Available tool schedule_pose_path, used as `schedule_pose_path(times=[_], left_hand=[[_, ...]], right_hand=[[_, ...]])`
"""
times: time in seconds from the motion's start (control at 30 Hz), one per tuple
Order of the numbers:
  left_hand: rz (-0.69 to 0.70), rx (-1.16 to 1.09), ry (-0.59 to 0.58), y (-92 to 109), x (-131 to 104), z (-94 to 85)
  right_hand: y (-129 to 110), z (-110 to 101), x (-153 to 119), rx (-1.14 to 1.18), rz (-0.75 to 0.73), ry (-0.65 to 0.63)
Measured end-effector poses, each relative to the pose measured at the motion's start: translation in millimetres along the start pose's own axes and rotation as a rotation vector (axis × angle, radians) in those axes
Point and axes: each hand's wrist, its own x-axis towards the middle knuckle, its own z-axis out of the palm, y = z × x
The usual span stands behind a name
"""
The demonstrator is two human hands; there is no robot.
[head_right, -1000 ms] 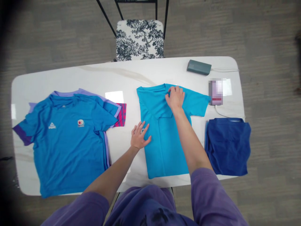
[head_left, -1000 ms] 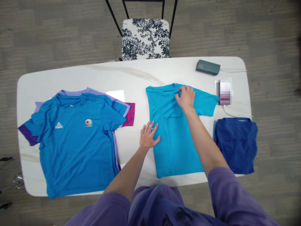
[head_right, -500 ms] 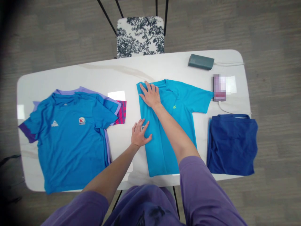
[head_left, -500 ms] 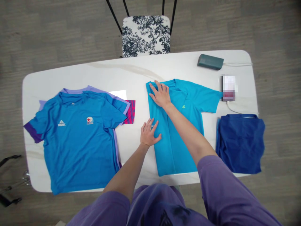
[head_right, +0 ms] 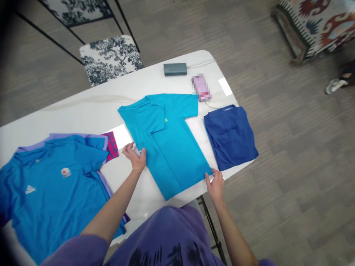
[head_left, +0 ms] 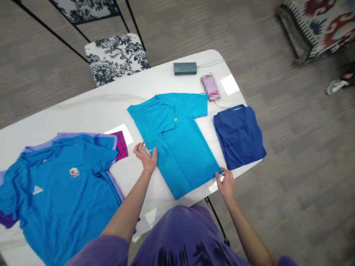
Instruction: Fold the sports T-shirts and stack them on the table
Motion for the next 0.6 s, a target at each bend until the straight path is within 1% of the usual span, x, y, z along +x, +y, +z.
schedule_pose_path(times=[0.03,0.07,0.1,0.13,0.2,0.23,0.27,0.3,0.33,0.4,0.47,0.53,0.6], left_hand=[[0.013,-0.049,0.022,21,14,11.6],[0.051,-0.108,-0.006,46,31,26.8],[0.107,-0.176,-0.078,75,49,45.6],[0.167,-0.253,-0.187,107,68,67.6],[0.240,-0.369,-0.354,171,103,118.5],[0.260,-0.393,-0.414,200,118,145.5],[0.252,-0.402,-0.442,226,130,172.2],[0.233,-0.386,-0.463,248,139,197.4],[0.211,-0.349,-0.481,265,145,220.4],[0.173,-0.253,-0.500,287,151,257.9],[0.164,-0.184,-0.484,297,151,284.4],[0.178,-0.158,-0.428,298,150,302.0],[0.183,-0.144,-0.396,298,151,312.3]], right_hand=[[22,-10,-8,0.004,0.042,0.012],[38,-16,-12,0.010,0.073,0.021],[49,-20,-14,0.020,0.094,0.021],[56,-21,-12,0.033,0.107,0.019],[59,-17,-4,0.060,0.116,0.027],[57,-13,2,0.070,0.115,0.039],[54,-9,8,0.076,0.113,0.057],[51,-4,12,0.076,0.110,0.074],[48,0,16,0.074,0.106,0.088],[43,7,18,0.075,0.087,0.078],[41,12,15,0.094,0.060,0.026],[38,15,10,0.142,0.038,-0.028],[36,17,5,0.208,0.046,-0.028]])
